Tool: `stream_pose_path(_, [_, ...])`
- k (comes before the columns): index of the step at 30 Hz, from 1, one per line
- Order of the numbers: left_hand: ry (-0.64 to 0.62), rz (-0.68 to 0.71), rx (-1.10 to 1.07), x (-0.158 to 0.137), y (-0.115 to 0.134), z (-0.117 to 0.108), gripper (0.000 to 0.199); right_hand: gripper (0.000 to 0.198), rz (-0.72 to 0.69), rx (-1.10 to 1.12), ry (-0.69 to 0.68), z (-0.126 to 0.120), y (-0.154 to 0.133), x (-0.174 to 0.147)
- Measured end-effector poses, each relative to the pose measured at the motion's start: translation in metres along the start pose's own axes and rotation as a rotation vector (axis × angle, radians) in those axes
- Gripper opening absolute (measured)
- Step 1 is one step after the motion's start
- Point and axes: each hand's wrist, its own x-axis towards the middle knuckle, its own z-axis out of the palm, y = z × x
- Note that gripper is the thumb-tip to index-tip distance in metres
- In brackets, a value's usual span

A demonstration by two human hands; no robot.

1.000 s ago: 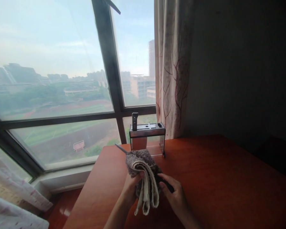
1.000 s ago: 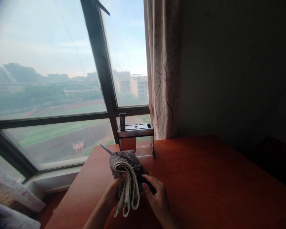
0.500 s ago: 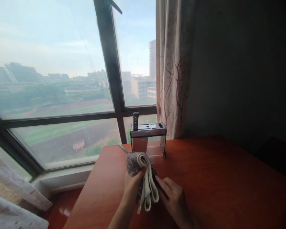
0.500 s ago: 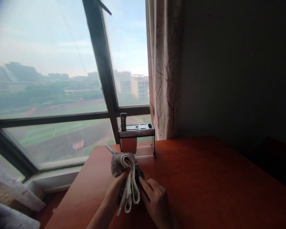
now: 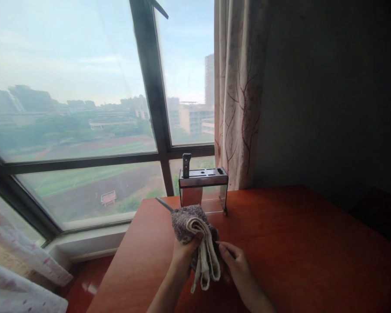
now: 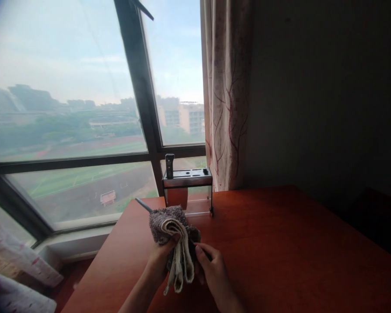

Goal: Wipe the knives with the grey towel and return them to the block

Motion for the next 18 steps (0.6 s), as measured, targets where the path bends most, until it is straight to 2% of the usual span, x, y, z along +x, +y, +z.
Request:
stream_pose_path(1, [0.013, 0.024, 0.012, 0.000, -0.001, 0.000, 0.063, 0.044, 0.086, 0.102, -0.039, 0.001, -0.001, 0.001])
stream_pose_path(3, [0.044, 0.069, 0.023, 0.001, -0.003, 0.001, 0.066, 0.044, 0.170, 0.231, -0.102, 0.001, -0.003, 0.002])
stream_pose_path(6, [0.058, 0.097, 0.031, 0.001, -0.003, 0.003, 0.066, 0.045, 0.119, 0.177, -0.054, -0.001, -0.003, 0.003])
stream_pose_path(9, [0.033, 0.074, 0.057, 0.000, 0.000, 0.004, 0.063, 0.041, -0.124, -0.092, 0.040, -0.002, 0.000, 0.004])
stream_pose_path(14, [0.026, 0.036, 0.024, 0.000, 0.003, 0.004, 0.062, 0.031, -0.596, -0.591, 0.070, -0.005, 0.011, 0.006])
stream_pose_path(16, [0.011, 0.020, -0.020, 0.001, 0.002, 0.004, 0.064, 0.033, -0.716, -0.750, 0.091, -0.008, 0.015, 0.006])
stream_pose_path(18, [0.010, -0.007, -0.054, 0.003, 0.003, 0.003, 0.063, 0.035, -0.774, -0.838, 0.079, -0.011, 0.016, 0.006])
